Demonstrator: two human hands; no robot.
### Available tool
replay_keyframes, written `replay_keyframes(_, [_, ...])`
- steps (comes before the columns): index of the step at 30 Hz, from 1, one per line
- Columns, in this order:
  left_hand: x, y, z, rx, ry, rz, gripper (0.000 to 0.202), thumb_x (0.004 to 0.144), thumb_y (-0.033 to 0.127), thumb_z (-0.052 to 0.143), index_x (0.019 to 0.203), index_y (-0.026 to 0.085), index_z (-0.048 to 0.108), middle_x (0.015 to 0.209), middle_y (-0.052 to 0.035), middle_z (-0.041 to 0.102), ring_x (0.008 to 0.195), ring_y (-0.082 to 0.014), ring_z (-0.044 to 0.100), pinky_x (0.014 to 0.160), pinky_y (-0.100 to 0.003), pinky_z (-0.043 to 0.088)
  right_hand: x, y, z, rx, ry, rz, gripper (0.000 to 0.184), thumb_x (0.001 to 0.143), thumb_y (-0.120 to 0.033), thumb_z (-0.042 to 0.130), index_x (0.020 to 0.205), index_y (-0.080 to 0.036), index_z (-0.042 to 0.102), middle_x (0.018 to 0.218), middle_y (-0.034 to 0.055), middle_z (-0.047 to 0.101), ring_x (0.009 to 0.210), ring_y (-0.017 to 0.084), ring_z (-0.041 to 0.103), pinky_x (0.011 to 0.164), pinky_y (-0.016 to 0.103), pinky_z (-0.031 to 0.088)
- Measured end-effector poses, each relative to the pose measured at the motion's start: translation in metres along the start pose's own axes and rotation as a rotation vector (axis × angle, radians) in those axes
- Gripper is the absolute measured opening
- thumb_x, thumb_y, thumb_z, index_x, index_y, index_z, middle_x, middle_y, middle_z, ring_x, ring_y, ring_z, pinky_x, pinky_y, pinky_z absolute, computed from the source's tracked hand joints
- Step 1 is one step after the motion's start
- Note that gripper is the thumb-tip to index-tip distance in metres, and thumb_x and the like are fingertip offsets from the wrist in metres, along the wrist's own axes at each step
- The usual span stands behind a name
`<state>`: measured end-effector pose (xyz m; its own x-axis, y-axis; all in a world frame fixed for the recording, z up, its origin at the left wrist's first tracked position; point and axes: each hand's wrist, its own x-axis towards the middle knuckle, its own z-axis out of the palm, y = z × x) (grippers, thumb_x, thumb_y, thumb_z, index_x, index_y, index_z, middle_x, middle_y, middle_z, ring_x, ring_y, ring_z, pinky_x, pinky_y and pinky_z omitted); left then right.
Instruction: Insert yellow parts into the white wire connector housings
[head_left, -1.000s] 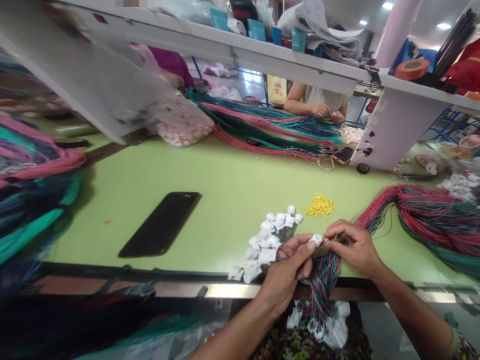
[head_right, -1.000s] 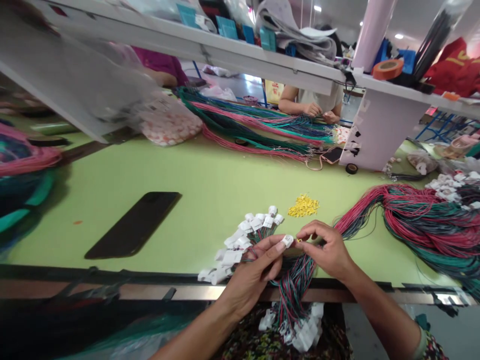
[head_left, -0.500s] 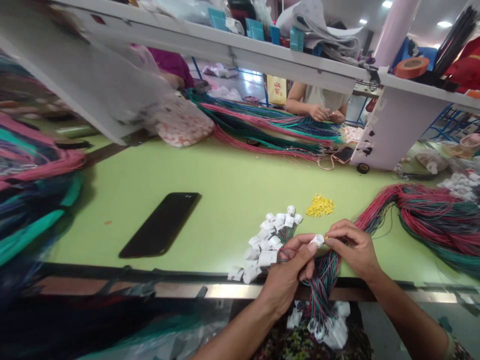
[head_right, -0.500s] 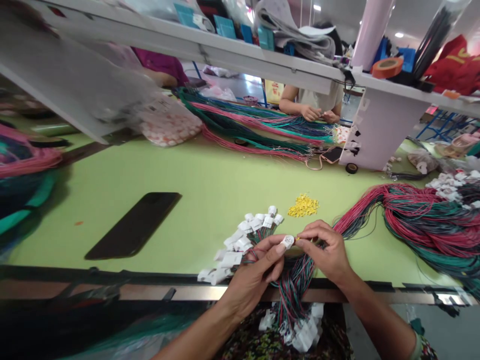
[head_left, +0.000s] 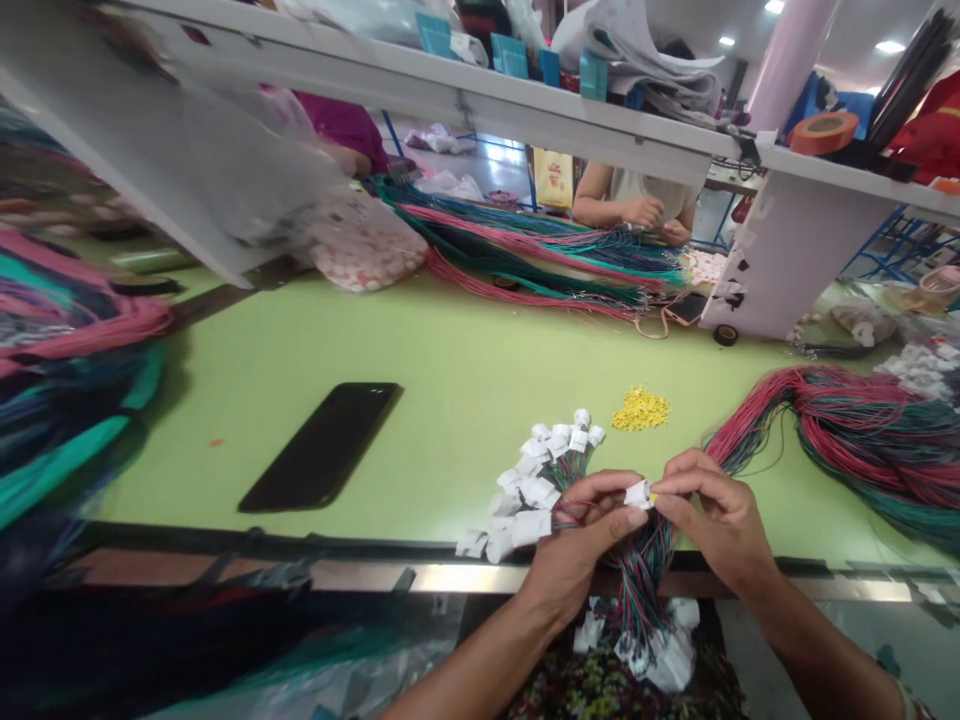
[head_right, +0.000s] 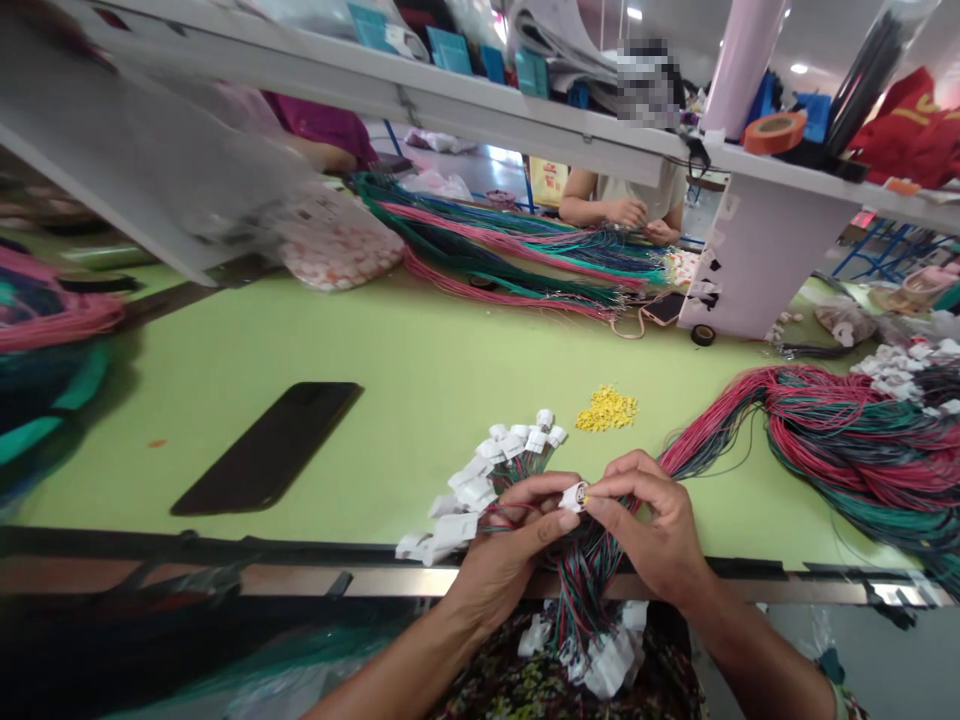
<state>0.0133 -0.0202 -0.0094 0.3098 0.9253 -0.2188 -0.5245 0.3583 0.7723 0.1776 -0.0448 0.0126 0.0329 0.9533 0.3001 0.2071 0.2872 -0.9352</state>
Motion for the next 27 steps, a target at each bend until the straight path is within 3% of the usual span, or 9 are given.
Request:
replay_keyframes(9, [-0.0019,-0.002,-0.0002,0.013,-0.045,0.073,0.022,0.06,0.015,0.087,0.077,0.028,0.081,0.083,0.0006,0.076,0.078,-0.0129,0.066,0.076,-0.025,0.053,-0.002,-0.0016,0.0004,0.005,0.005,-0.005,0.006,0.085,-0.028,0.075,0.089,-0.029,0.08,0.087,0.0034,0.065,0.084,0.018,0.062,0.074,0.032,0.053])
replay_keyframes(17, [-0.0005,-0.0031,-0.0012,0.034,-0.082,0.15,0.023,0.065,0.013,0.085,0.08,0.031,0.081,0.087,0.0015,0.076,0.083,-0.0128,0.068,0.079,-0.025,0.053,0.0027,0.0038,0.0054,0.342,-0.036,0.221,0.011,0.076,-0.034,0.083,0.082,-0.028,0.076,0.084,-0.0004,0.064,0.078,0.014,0.062,0.07,0.026,0.055])
replay_keyframes(27, [-0.0015,-0.0014,-0.0025,0.206,-0.089,0.305,0.025,0.07,0.011,0.081,0.083,0.032,0.082,0.088,-0.0012,0.077,0.087,-0.0178,0.07,0.082,-0.032,0.055,0.0031,0.0045,0.0066,0.416,-0.03,0.34,0.014,0.073,-0.028,0.084,0.079,-0.026,0.072,0.079,-0.0017,0.065,0.074,0.013,0.061,0.069,0.025,0.054])
